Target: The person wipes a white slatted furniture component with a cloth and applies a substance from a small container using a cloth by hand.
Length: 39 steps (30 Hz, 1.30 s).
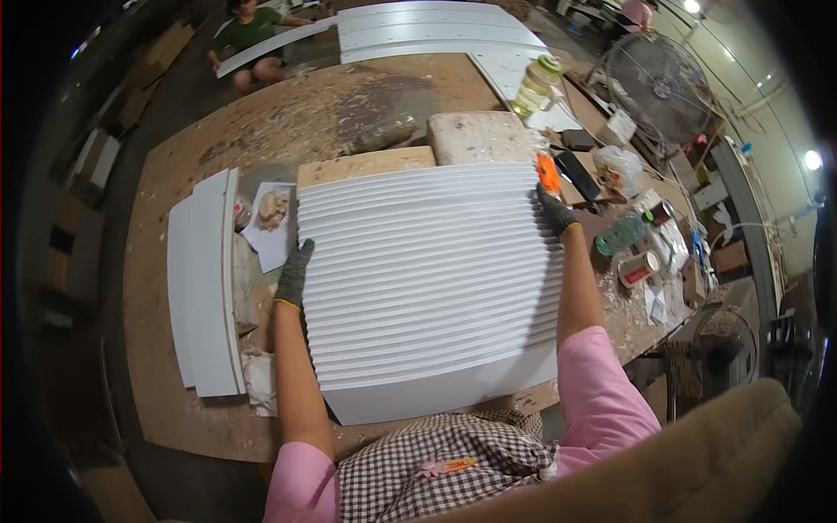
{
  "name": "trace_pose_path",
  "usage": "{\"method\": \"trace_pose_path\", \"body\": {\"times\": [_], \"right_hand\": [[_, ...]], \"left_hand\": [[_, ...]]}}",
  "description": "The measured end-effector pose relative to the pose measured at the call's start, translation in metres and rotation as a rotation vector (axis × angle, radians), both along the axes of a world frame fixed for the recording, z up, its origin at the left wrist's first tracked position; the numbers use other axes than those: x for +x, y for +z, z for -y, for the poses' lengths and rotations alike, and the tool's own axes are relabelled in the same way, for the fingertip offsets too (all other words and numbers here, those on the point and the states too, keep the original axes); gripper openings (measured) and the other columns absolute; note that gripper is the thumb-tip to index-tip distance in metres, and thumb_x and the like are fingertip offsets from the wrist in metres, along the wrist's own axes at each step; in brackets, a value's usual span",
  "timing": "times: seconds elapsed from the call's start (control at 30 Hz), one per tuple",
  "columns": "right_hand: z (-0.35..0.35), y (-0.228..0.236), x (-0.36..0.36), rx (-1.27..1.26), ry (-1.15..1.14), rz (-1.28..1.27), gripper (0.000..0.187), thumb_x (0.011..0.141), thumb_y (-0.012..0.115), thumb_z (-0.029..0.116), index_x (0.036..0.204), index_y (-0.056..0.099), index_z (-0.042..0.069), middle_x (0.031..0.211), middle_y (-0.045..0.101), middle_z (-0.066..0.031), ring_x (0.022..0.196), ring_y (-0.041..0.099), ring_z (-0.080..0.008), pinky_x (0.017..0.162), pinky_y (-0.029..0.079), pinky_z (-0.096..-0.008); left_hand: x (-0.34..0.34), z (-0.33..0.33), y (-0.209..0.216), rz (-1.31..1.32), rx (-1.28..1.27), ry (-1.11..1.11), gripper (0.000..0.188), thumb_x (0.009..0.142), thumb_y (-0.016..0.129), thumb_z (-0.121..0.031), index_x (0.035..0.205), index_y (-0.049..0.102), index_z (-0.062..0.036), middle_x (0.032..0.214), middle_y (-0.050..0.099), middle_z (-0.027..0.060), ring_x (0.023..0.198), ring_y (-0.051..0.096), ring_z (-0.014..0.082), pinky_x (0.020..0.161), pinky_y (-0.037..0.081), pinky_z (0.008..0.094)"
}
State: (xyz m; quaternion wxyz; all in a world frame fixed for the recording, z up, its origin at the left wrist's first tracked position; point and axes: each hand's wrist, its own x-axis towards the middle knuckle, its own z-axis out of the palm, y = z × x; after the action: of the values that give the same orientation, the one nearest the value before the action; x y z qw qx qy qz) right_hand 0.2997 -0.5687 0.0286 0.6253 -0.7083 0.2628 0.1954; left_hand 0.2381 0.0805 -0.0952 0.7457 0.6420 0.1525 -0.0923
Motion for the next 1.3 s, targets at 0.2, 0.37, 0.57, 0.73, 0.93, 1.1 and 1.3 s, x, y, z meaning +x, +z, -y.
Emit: {"method": "trace_pose_path", "body": {"times": [0.2, 0.37, 0.57, 0.73, 0.93, 1.1, 1.3], "right_hand": [[-0.029, 0.018, -0.007, -0.089, -0.107, -0.125, 0.064, 0.076, 0.057, 0.084, 0.077, 0.058, 0.02, 0.062, 0.053, 0.0046, 0.049, 0.052, -0.0103, 0.045, 0.046, -0.0303], [-0.021, -0.015, 0.027, -0.117, 0.182, 0.073, 0.054, 0.087, 0.059, 0.07, 0.095, 0.061, 0.017, 0.072, 0.058, 0.0032, 0.056, 0.054, -0.01, 0.051, 0.049, -0.0291], [-0.015, -0.041, 0.063, 0.128, 0.142, 0.189, 0.036, 0.098, 0.057, 0.051, 0.093, 0.065, 0.017, 0.067, 0.057, 0.0043, 0.052, 0.051, -0.0088, 0.049, 0.043, -0.0258], [-0.022, -0.031, 0.066, -0.008, -0.017, 0.05, 0.045, 0.091, 0.058, 0.066, 0.073, 0.054, 0.025, 0.049, 0.036, 0.0094, 0.035, 0.03, -0.0072, 0.034, 0.025, -0.027], [0.022, -0.069, 0.096, 0.003, 0.025, 0.192, 0.042, 0.094, 0.053, 0.065, 0.081, 0.057, 0.026, 0.051, 0.036, 0.01, 0.037, 0.03, -0.0054, 0.035, 0.027, -0.0254], [-0.005, -0.012, 0.056, 0.083, 0.191, -0.008, 0.039, 0.101, 0.052, 0.052, 0.106, 0.064, 0.015, 0.073, 0.054, 0.0092, 0.06, 0.05, -0.0054, 0.054, 0.042, -0.0226], [0.092, 0.004, -0.134, -0.033, -0.072, 0.447, 0.052, 0.103, 0.054, 0.041, 0.144, 0.052, 0.009, 0.127, 0.062, -0.0018, 0.108, 0.059, -0.0119, 0.09, 0.05, -0.029]], "left_hand": [[-0.018, -0.018, 0.024, 0.106, 0.353, 0.001, 0.069, 0.095, 0.061, -0.049, 0.142, 0.049, 0.0006, 0.133, 0.057, 0.0118, 0.121, 0.053, 0.0193, 0.103, 0.042, 0.0358], [-0.048, -0.022, 0.083, -0.069, 0.34, -0.048, 0.076, 0.096, 0.06, -0.045, 0.149, 0.036, 0.0045, 0.144, 0.049, 0.0158, 0.13, 0.047, 0.0232, 0.11, 0.036, 0.0348], [0.002, -0.011, 0.106, 0.205, 0.229, -0.2, 0.082, 0.098, 0.056, -0.028, 0.161, 0.007, -0.0131, 0.158, 0.031, 0.0203, 0.146, 0.029, 0.0289, 0.116, 0.026, 0.0341], [0.014, -0.003, 0.083, 0.087, 0.316, -0.045, 0.074, 0.095, 0.062, -0.042, 0.153, 0.035, -0.003, 0.151, 0.042, 0.0197, 0.142, 0.035, 0.0264, 0.117, 0.026, 0.0345], [0.017, 0.001, 0.085, 0.151, 0.326, -0.125, 0.065, 0.097, 0.056, -0.049, 0.141, 0.053, -0.0008, 0.14, 0.056, 0.0117, 0.13, 0.048, 0.023, 0.112, 0.033, 0.0332], [-0.007, -0.015, 0.091, 0.109, 0.567, -0.063, 0.052, 0.104, 0.049, -0.031, 0.146, 0.045, -0.0002, 0.144, 0.052, 0.0128, 0.131, 0.047, 0.0184, 0.112, 0.035, 0.0305], [-0.099, -0.003, 0.167, -0.332, 0.678, -0.289, 0.054, 0.107, 0.042, -0.033, 0.147, 0.041, 0.0038, 0.148, 0.05, 0.0128, 0.138, 0.043, 0.0215, 0.115, 0.031, 0.0314]]}}
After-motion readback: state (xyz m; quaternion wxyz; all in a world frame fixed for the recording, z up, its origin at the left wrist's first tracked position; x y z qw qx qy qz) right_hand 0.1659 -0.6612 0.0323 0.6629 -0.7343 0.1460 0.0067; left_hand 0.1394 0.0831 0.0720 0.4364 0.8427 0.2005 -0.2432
